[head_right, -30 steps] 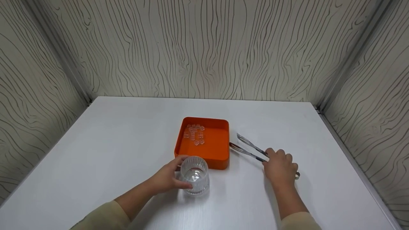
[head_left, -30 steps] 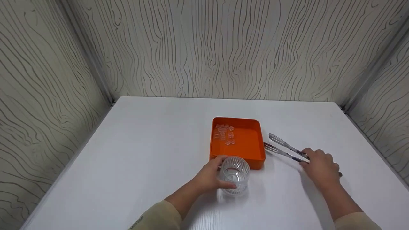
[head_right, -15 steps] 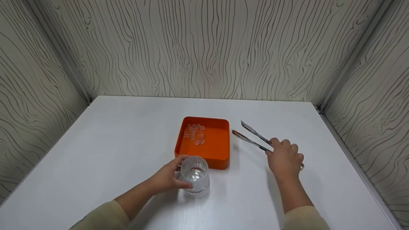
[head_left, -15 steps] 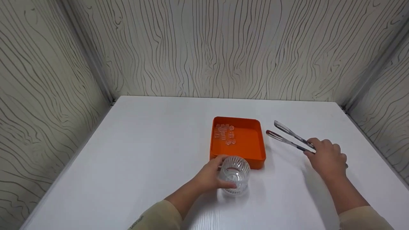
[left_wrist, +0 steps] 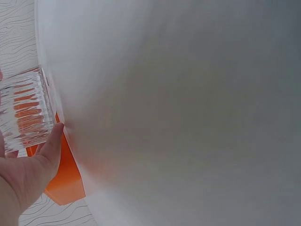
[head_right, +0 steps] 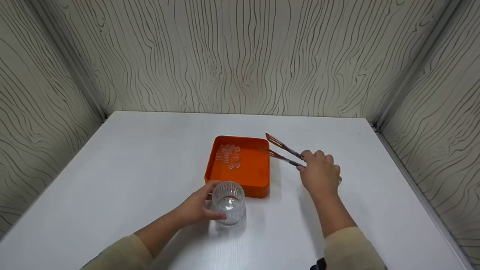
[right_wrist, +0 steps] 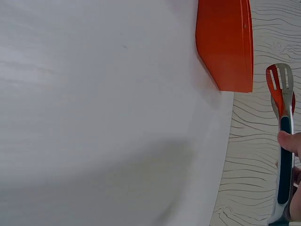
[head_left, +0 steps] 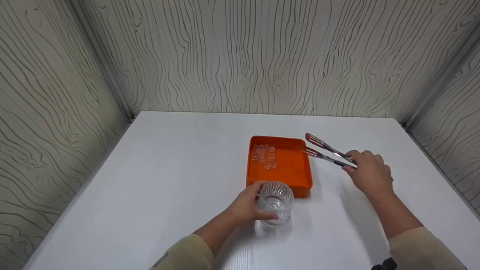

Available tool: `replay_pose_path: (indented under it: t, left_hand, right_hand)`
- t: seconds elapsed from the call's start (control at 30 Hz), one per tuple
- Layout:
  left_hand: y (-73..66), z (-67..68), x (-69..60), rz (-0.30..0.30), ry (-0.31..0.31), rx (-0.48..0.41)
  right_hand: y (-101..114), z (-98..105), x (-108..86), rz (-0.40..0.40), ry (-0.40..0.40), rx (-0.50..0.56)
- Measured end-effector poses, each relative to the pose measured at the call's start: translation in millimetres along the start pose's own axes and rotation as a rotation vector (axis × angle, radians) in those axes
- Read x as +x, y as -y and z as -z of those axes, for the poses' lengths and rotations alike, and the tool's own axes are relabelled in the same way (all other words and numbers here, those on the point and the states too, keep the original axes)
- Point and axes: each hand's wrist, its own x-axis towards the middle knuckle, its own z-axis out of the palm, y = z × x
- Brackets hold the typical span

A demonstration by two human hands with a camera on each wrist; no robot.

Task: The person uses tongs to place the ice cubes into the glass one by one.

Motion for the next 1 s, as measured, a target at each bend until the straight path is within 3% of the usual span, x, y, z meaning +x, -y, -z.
replay_pose_path:
  t: [0.37,0.67,1.0]
  left_hand:
    - [-4.2,0.0,-0.7,0.051,0.000,0.021]
    - [-1.8,0.3,1.4,0.003,0.007,0.037]
    - [-3.3,3.7,1.5,0.014,0.006,0.046]
  right_hand:
    - [39,-15,10.1,0.015,0.157,-0.021]
    - [50,-29,13.2,0.036,0.177,-0.070]
    - [61,-35,13.4,0.058,0.163,-0.113]
